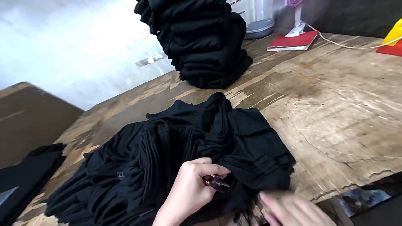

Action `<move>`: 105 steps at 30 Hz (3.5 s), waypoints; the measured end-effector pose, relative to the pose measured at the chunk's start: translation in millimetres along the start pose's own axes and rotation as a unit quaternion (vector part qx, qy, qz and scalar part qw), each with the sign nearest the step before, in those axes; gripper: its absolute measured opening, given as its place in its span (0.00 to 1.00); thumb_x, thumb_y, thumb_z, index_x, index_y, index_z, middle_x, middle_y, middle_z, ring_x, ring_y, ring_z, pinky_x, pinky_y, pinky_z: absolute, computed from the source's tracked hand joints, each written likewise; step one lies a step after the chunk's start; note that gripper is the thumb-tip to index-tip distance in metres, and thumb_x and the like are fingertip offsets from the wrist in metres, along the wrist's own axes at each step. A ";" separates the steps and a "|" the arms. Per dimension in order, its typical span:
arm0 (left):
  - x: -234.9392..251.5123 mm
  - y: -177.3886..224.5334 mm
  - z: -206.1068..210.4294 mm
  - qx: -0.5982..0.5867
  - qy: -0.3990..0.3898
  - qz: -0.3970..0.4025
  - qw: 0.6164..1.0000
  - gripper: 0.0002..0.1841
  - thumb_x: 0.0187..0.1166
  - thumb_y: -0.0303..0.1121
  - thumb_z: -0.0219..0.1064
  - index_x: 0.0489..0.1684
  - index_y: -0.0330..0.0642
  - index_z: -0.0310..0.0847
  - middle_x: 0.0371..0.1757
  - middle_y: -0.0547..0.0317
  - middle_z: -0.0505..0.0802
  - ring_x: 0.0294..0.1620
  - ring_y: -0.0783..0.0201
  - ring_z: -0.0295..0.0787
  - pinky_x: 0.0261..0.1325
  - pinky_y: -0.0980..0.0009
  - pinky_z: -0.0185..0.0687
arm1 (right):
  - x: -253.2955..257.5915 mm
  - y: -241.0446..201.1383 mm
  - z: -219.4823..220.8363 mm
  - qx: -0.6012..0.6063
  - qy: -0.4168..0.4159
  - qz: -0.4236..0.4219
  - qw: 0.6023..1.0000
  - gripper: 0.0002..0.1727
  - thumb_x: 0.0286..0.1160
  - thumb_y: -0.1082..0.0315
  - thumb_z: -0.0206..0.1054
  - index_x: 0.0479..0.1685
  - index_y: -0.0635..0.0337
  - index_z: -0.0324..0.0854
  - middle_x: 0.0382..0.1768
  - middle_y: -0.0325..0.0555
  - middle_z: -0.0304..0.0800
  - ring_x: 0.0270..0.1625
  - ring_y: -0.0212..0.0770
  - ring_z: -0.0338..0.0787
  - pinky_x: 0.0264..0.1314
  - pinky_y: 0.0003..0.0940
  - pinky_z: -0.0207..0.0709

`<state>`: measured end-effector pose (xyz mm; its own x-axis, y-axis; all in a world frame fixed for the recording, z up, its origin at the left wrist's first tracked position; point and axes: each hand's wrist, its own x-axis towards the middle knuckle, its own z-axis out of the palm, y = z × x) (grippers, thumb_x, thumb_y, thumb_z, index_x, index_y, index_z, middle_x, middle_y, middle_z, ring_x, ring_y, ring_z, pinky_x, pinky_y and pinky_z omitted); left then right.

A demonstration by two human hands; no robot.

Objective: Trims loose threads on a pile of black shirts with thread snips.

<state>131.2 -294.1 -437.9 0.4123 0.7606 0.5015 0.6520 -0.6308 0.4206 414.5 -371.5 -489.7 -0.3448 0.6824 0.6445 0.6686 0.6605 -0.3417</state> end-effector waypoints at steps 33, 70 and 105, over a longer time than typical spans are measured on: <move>49.9 39.3 13.0 0.207 0.016 -0.218 0.953 0.25 0.50 0.65 0.82 0.27 0.53 0.90 0.24 0.64 0.91 0.29 0.58 0.90 0.30 0.49 0.83 | 125.8 46.0 20.2 -0.136 0.078 -0.130 0.979 0.09 0.69 0.65 0.67 0.23 0.46 0.89 0.65 0.38 0.89 0.73 0.51 0.81 0.78 0.60 0.64; -33.9 50.0 -4.8 0.149 0.021 -0.029 0.988 0.11 0.86 0.41 0.63 0.55 0.62 0.93 0.45 0.68 0.92 0.46 0.66 0.87 0.47 0.65 0.80 | 28.9 -14.6 30.7 0.119 0.086 0.119 0.982 0.05 0.75 0.61 0.74 0.36 0.49 0.93 0.51 0.44 0.90 0.56 0.34 0.84 0.60 0.27 0.77; -73.5 66.8 29.7 0.099 0.135 -0.140 0.976 0.10 0.81 0.39 0.70 0.54 0.57 0.95 0.48 0.66 0.95 0.47 0.66 0.86 0.49 0.65 0.78 | 36.4 -27.4 48.6 0.299 0.107 0.152 0.936 0.02 0.72 0.65 0.78 0.35 0.49 0.95 0.50 0.38 0.89 0.61 0.31 0.84 0.65 0.26 0.79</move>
<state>163.3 -387.6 -469.1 0.0353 0.8138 0.5801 0.8361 -0.3420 0.4288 351.6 -349.6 -490.1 -0.0157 0.8318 0.5549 0.2035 0.5460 -0.8127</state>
